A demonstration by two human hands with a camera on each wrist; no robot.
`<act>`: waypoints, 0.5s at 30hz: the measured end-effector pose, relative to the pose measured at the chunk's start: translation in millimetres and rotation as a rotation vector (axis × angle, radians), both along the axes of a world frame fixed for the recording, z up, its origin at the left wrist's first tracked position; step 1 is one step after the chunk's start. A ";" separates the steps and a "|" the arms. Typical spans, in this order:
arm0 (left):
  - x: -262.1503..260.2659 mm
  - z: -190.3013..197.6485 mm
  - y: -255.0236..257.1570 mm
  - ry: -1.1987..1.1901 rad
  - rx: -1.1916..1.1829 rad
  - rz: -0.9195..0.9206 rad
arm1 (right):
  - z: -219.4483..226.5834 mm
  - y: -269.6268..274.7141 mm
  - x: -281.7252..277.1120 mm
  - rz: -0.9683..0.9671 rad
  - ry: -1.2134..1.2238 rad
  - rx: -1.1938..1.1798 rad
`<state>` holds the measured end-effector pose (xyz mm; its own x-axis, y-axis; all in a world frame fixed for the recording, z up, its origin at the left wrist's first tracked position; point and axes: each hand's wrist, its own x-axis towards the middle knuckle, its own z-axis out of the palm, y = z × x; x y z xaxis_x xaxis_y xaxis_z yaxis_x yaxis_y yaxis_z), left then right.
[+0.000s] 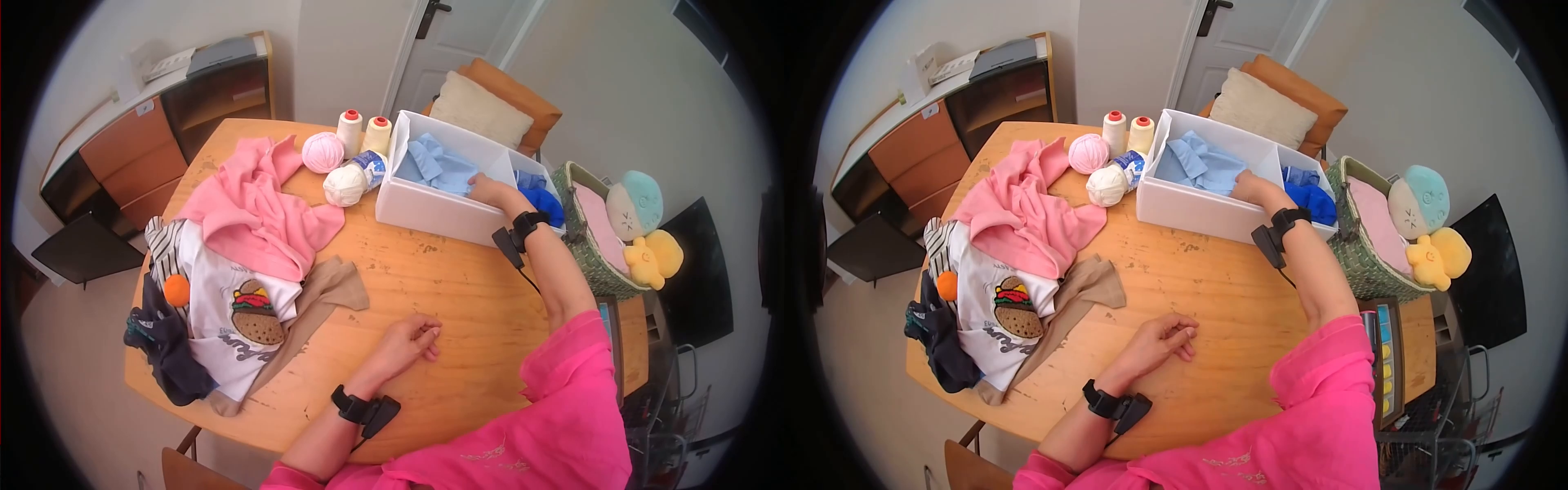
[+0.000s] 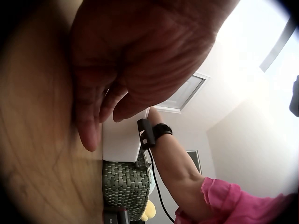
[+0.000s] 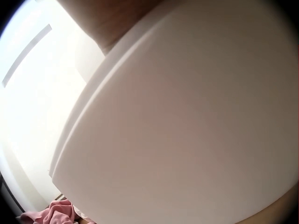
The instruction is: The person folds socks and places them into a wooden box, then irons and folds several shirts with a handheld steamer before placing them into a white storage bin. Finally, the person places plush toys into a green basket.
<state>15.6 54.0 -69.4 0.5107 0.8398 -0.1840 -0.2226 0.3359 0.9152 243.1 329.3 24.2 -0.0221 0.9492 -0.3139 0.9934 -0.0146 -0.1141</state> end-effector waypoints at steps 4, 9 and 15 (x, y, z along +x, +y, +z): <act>0.1 1.0 -0.1 -0.010 -0.002 -0.003 | -7.5 8.3 6.8 -0.105 0.257 -0.064; -0.3 2.7 0.1 0.004 0.011 0.004 | -2.5 4.4 3.6 -0.349 0.665 -0.082; -0.4 2.1 -0.4 -0.005 0.008 -0.001 | 14.3 -15.2 -10.4 -0.406 0.901 -0.138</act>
